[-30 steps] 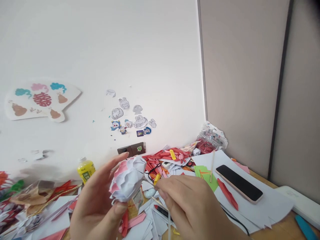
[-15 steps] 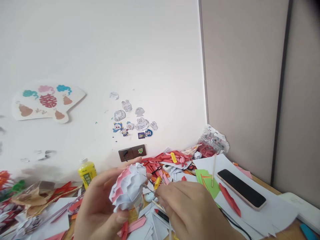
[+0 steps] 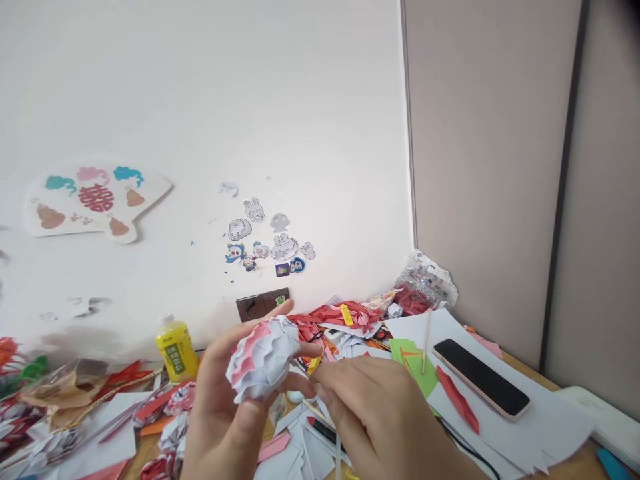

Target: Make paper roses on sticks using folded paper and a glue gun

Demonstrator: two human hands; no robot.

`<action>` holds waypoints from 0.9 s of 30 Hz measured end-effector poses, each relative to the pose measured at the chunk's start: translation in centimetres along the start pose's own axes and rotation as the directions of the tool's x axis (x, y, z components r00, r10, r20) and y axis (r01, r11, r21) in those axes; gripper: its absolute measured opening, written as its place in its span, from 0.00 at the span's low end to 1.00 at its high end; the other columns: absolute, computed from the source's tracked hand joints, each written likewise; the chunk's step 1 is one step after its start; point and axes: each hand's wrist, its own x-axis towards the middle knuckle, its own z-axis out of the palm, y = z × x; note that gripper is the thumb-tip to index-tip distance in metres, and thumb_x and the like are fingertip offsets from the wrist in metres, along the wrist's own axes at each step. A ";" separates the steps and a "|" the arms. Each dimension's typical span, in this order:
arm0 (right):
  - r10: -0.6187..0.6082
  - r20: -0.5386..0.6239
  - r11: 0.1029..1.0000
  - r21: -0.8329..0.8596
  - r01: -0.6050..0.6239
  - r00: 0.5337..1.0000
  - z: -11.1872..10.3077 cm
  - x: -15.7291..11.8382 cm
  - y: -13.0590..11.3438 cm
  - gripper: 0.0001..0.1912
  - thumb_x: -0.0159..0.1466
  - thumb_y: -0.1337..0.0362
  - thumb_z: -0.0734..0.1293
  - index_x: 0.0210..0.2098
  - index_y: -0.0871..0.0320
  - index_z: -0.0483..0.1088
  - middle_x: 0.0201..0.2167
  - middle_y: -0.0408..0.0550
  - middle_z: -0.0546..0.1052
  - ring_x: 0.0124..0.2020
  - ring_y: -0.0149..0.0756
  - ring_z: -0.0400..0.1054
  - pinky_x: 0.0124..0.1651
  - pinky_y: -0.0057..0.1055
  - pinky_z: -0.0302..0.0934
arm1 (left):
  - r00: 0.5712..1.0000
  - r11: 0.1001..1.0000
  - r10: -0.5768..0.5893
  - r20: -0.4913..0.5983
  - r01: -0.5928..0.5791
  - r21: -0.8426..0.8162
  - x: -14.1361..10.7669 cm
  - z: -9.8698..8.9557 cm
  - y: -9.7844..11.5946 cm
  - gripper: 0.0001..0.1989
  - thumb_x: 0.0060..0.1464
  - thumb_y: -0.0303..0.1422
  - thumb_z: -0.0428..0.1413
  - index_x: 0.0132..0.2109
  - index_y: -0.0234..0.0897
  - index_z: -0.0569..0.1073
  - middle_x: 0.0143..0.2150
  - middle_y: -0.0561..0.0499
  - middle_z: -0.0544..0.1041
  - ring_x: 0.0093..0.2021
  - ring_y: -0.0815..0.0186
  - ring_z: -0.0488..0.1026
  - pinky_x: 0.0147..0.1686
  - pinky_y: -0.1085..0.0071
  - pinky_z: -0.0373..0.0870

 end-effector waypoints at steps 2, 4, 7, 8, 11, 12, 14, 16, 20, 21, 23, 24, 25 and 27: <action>0.037 -0.014 0.999 0.035 -0.036 0.999 0.1 0.0 0.0 0.18 0.66 0.70 0.53 0.23 0.60 0.66 0.16 0.42 0.66 0.17 0.29 0.58 0.21 0.26 0.48 | 0.999 0.997 -0.041 0.012 0.042 -0.068 0.0 0.1 -0.3 0.19 0.49 0.45 0.59 0.49 0.54 0.69 0.60 0.49 0.68 0.41 0.51 0.77 0.26 0.63 0.76; 0.078 -0.059 0.995 0.068 -0.074 0.995 0.1 0.0 0.1 0.16 0.65 0.70 0.54 0.23 0.59 0.66 0.16 0.42 0.67 0.17 0.28 0.58 0.21 0.26 0.48 | 0.992 0.982 -0.125 0.035 0.128 -0.140 -0.1 0.2 -0.6 0.22 0.48 0.46 0.59 0.51 0.53 0.67 0.61 0.47 0.67 0.44 0.49 0.76 0.29 0.62 0.77; 0.156 -0.110 0.983 0.112 -0.143 0.982 0.1 0.0 0.0 0.10 0.63 0.69 0.57 0.29 0.58 0.69 0.18 0.40 0.69 0.18 0.28 0.60 0.21 0.25 0.49 | 0.971 0.951 -0.232 0.049 0.237 -0.198 -0.3 0.2 -0.9 0.27 0.48 0.48 0.59 0.54 0.50 0.65 0.61 0.44 0.68 0.51 0.47 0.72 0.39 0.58 0.76; 0.185 -0.105 0.977 0.124 -0.171 0.977 0.1 0.0 0.0 0.09 0.62 0.69 0.58 0.32 0.58 0.69 0.17 0.39 0.69 0.17 0.28 0.60 0.21 0.24 0.49 | 0.970 0.947 -0.238 0.044 0.242 -0.210 -0.4 0.2 -1.0 0.27 0.48 0.48 0.59 0.54 0.50 0.64 0.60 0.45 0.68 0.53 0.47 0.71 0.42 0.57 0.76; 0.247 -0.070 0.962 0.138 -0.236 0.966 0.1 -0.1 -0.2 0.07 0.60 0.68 0.59 0.36 0.58 0.67 0.15 0.36 0.64 0.15 0.27 0.57 0.18 0.23 0.47 | 0.974 0.949 -0.225 0.015 0.223 -0.221 -0.6 0.4 -0.9 0.26 0.48 0.49 0.58 0.53 0.51 0.65 0.60 0.47 0.69 0.57 0.48 0.67 0.45 0.56 0.74; 0.246 -0.067 0.962 0.140 -0.235 0.967 0.1 -0.1 -0.3 0.06 0.60 0.68 0.59 0.36 0.58 0.66 0.15 0.36 0.63 0.15 0.27 0.57 0.18 0.23 0.47 | 0.974 0.951 -0.227 0.009 0.223 -0.213 -0.7 0.4 -0.9 0.26 0.48 0.49 0.57 0.53 0.51 0.65 0.60 0.47 0.69 0.57 0.48 0.67 0.45 0.56 0.74; 0.207 -0.086 0.971 0.141 -0.194 0.974 0.1 -0.2 -0.4 0.05 0.60 0.67 0.60 0.36 0.57 0.65 0.15 0.36 0.63 0.15 0.27 0.57 0.19 0.23 0.49 | 0.975 0.962 -0.222 0.005 0.219 -0.165 -0.7 0.5 -0.7 0.25 0.48 0.50 0.57 0.53 0.52 0.65 0.58 0.48 0.71 0.55 0.47 0.69 0.42 0.55 0.75; 0.155 -0.136 0.984 0.111 -0.141 0.978 0.1 -0.3 -0.5 0.07 0.61 0.66 0.59 0.39 0.57 0.65 0.17 0.37 0.66 0.16 0.28 0.58 0.20 0.24 0.51 | 0.980 0.973 -0.197 0.001 0.196 -0.122 -0.7 0.6 -0.4 0.25 0.47 0.51 0.57 0.52 0.55 0.66 0.56 0.49 0.73 0.51 0.48 0.72 0.39 0.55 0.76; 0.133 -0.141 0.991 0.014 -0.132 0.981 0.0 -0.5 -0.6 0.08 0.63 0.67 0.56 0.41 0.57 0.63 0.21 0.42 0.71 0.20 0.31 0.64 0.23 0.26 0.56 | 0.982 0.983 -0.185 -0.027 0.184 -0.016 -0.7 0.8 0.3 0.20 0.47 0.51 0.56 0.49 0.57 0.69 0.51 0.51 0.76 0.44 0.50 0.76 0.32 0.58 0.77; 0.147 -0.121 0.989 0.003 -0.147 0.982 -0.1 -0.5 -0.6 0.07 0.63 0.68 0.56 0.40 0.57 0.62 0.21 0.42 0.72 0.20 0.31 0.65 0.24 0.26 0.57 | 0.981 0.982 -0.188 -0.040 0.189 0.020 -0.7 0.9 0.3 0.20 0.48 0.51 0.56 0.49 0.57 0.69 0.50 0.51 0.77 0.44 0.49 0.76 0.31 0.58 0.77; 0.180 -0.088 0.984 0.017 -0.179 0.980 -0.1 -0.4 -0.6 0.07 0.63 0.69 0.56 0.40 0.56 0.62 0.21 0.42 0.72 0.21 0.32 0.66 0.24 0.26 0.57 | 0.981 0.980 -0.184 -0.062 0.189 0.069 -0.7 0.8 0.3 0.20 0.48 0.51 0.55 0.49 0.58 0.69 0.48 0.50 0.78 0.44 0.49 0.76 0.29 0.59 0.77; 0.198 -0.076 0.980 0.039 -0.195 0.977 -0.1 -0.4 -0.6 0.07 0.63 0.68 0.56 0.40 0.56 0.61 0.21 0.42 0.72 0.21 0.32 0.66 0.23 0.25 0.56 | 0.982 0.980 -0.177 -0.069 0.183 0.077 -0.7 0.8 0.2 0.20 0.48 0.51 0.55 0.49 0.58 0.70 0.47 0.50 0.78 0.44 0.50 0.76 0.27 0.60 0.77; 0.216 -0.071 0.975 0.061 -0.212 0.974 0.0 -0.4 -0.6 0.07 0.63 0.68 0.56 0.40 0.56 0.61 0.21 0.41 0.72 0.21 0.32 0.66 0.22 0.25 0.55 | 0.982 0.980 -0.176 -0.066 0.181 0.078 -0.6 0.7 0.0 0.19 0.49 0.51 0.55 0.48 0.57 0.70 0.46 0.50 0.78 0.44 0.50 0.76 0.25 0.61 0.76; 0.248 -0.084 0.966 0.089 -0.241 0.965 0.3 -0.3 -0.6 0.08 0.63 0.68 0.55 0.42 0.57 0.59 0.20 0.41 0.71 0.19 0.32 0.64 0.20 0.25 0.51 | 0.981 0.979 -0.188 -0.043 0.190 0.068 -0.5 0.5 -0.3 0.16 0.50 0.50 0.54 0.46 0.56 0.71 0.44 0.50 0.79 0.41 0.51 0.77 0.19 0.65 0.75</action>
